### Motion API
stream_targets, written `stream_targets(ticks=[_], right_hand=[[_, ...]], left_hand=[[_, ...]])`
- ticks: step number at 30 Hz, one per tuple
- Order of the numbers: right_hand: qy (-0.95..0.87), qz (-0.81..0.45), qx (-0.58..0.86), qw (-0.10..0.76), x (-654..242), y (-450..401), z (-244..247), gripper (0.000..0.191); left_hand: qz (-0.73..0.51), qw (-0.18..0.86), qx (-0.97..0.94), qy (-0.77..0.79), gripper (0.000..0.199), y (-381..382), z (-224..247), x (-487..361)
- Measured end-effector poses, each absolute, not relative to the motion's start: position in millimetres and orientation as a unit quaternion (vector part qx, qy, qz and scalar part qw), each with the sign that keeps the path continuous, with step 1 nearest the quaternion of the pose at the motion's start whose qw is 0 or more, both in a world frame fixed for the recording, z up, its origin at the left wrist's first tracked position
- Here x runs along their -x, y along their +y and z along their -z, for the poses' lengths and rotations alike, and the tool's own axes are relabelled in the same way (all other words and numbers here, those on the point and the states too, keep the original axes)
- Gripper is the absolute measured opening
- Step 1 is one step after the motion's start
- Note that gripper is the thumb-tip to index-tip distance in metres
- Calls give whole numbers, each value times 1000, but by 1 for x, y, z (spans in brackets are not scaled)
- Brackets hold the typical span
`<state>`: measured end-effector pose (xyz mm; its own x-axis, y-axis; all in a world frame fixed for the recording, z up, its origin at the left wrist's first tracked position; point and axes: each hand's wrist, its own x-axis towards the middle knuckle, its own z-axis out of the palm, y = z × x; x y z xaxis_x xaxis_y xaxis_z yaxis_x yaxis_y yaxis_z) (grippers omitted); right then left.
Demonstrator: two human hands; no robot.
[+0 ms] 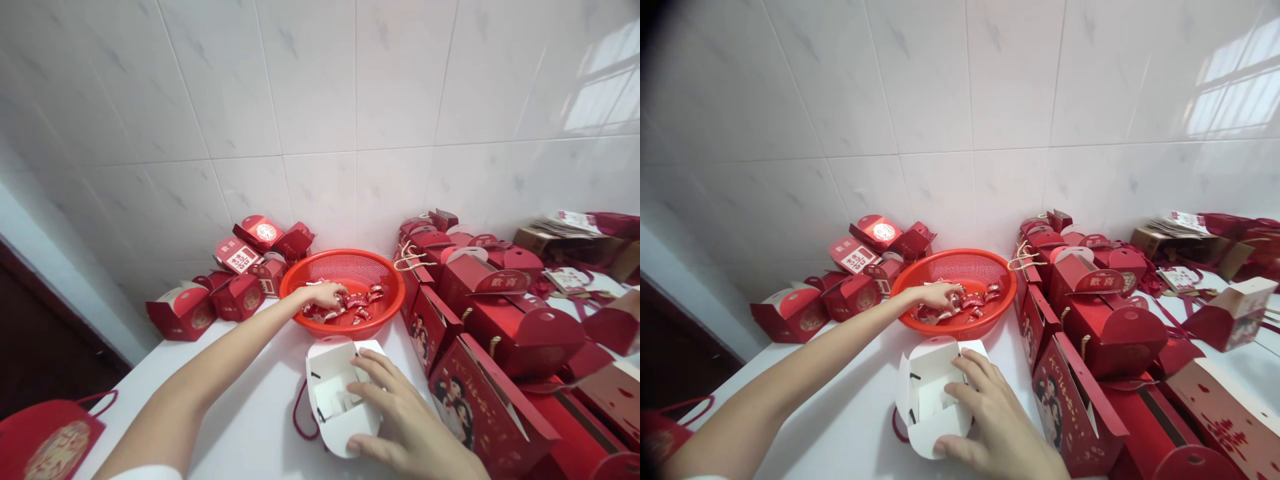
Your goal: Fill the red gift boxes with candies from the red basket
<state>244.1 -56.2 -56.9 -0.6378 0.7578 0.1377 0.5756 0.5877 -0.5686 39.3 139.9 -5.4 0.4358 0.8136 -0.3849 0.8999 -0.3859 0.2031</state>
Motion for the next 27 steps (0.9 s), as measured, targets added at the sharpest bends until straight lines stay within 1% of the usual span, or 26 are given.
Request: stream_targets(ticks=[4,6,10,12,16,20,24,27], right_hand=[[-871,-237,380,201,-245,-56,60,59],[-874,-231,379,200,-245,-56,61,58],[-878,-227,380,185,-244,-56,62,58],[-878,-229,379,181,-244,-56,63,59],[-877,-231,378,184,-243,-56,63,60],[-876,-235,383,178,-244,-57,62,59],[-874,-237,385,176,-244,-58,61,61],[-874,-240,387,171,-244,-58,60,59]], left_hand=[[153,157,-800,559,36,145,4,-29],[181,155,-792,562,29,144,6,-28],[182,154,-805,543,31,140,13,-35],[153,152,-819,531,35,139,15,-40],[66,122,-827,545,37,141,16,-41],[13,110,-828,550,48,144,13,-36],[49,156,-851,499,42,139,14,-42],[102,179,-864,459,48,131,16,-56]])
